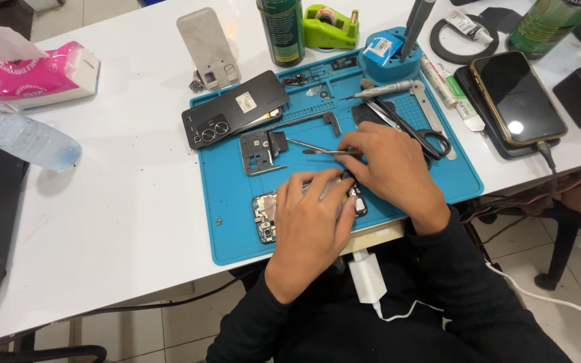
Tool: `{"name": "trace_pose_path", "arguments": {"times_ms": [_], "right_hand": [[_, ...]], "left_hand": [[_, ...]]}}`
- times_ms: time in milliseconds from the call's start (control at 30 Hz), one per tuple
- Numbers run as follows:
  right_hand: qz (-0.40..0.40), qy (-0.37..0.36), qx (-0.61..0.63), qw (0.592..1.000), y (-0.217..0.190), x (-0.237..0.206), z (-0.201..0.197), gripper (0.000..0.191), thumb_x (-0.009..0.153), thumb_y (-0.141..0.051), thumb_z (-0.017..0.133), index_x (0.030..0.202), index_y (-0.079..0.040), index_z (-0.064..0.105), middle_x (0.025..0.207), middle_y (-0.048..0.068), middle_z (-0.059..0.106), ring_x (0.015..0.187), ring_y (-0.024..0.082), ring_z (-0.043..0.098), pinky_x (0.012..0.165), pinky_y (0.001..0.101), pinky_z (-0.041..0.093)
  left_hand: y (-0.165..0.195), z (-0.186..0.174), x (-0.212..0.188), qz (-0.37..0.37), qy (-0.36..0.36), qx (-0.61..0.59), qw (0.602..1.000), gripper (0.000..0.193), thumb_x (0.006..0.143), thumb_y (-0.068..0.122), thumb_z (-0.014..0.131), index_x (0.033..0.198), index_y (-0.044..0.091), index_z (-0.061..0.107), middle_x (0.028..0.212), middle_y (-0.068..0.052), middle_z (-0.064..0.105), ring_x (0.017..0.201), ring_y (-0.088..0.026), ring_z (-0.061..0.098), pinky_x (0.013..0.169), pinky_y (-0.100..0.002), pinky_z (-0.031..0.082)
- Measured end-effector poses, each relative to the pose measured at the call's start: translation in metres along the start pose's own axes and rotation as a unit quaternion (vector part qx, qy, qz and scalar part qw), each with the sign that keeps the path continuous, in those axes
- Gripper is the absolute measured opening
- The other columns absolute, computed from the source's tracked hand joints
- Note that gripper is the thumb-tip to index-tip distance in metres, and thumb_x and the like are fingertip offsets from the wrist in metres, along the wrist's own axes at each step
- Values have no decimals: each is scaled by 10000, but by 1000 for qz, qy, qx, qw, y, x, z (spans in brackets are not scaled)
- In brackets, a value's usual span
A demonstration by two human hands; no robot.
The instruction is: The person works on a disassembled smartphone on a blue repair mat, pressing and prying at the battery with a metal pry tool, then lifts and brushes the phone's back cover and camera area with a brush, and uses a screwdriver on the phone body while repositioning the device repeatedly.
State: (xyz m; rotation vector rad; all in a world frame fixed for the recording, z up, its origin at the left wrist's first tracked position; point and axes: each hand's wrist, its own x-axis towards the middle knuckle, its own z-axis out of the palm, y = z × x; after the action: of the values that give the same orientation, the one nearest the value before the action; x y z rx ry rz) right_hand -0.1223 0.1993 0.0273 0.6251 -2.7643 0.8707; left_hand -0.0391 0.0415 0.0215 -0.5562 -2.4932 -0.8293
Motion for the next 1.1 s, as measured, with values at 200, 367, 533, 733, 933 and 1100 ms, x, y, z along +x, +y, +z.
{"name": "trace_pose_path", "arguments": {"times_ms": [200, 367, 533, 733, 933, 1100], "right_hand": [[4, 15, 36, 999, -1, -17, -19, 132, 856, -205, 773, 939, -102, 767, 833, 49, 686, 626, 231, 651, 566, 375, 493], [-123, -49, 125, 983, 11, -41, -33, 140, 805, -102, 774, 944, -98, 755, 931, 23, 712, 730, 164, 713, 585, 296, 556], [-114, -59, 128, 983, 20, -58, -22, 187, 759, -107, 815, 943, -105, 780, 970, 30, 706, 737, 169, 716, 578, 290, 560], [-109, -84, 158, 978, 24, -64, -13, 223, 744, -106, 814, 966, -114, 796, 964, 16, 702, 714, 154, 708, 590, 282, 570], [-108, -76, 151, 980, 26, -63, -9, 233, 737, -106, 826, 966, -141, 807, 948, 0, 709, 709, 138, 703, 586, 262, 565], [-93, -64, 163, 980, 26, -66, -6, 275, 716, -77, 820, 974, -170, 825, 955, -9, 713, 731, 124, 700, 589, 259, 560]], "left_hand": [[-7, -13, -7, -19, 29, -45, 998, 128, 946, 120, 691, 1056, 62, 722, 1097, -63, 703, 1021, -286, 622, 889, -435, 474], [-27, -43, -30, -21, 109, -30, 993, 218, 865, 130, 780, 1060, 67, 704, 1040, -58, 678, 959, -269, 589, 819, -393, 479], [-40, -56, -50, -18, 40, 6, 999, 384, 780, 225, 868, 1126, 123, 738, 1040, -32, 666, 959, -243, 583, 811, -384, 485], [-42, -49, -52, 5, 21, 19, 1000, 363, 750, 278, 880, 1063, 140, 755, 1072, -25, 665, 1023, -240, 590, 811, -372, 513], [-43, -43, -53, 20, 26, 39, 999, 213, 766, 252, 887, 914, 156, 766, 1046, 16, 688, 1005, -215, 605, 772, -362, 501], [-45, -43, -56, 19, 21, 40, 999, 228, 753, 279, 892, 898, 161, 760, 1039, 30, 692, 1003, -215, 603, 769, -360, 498]]}}
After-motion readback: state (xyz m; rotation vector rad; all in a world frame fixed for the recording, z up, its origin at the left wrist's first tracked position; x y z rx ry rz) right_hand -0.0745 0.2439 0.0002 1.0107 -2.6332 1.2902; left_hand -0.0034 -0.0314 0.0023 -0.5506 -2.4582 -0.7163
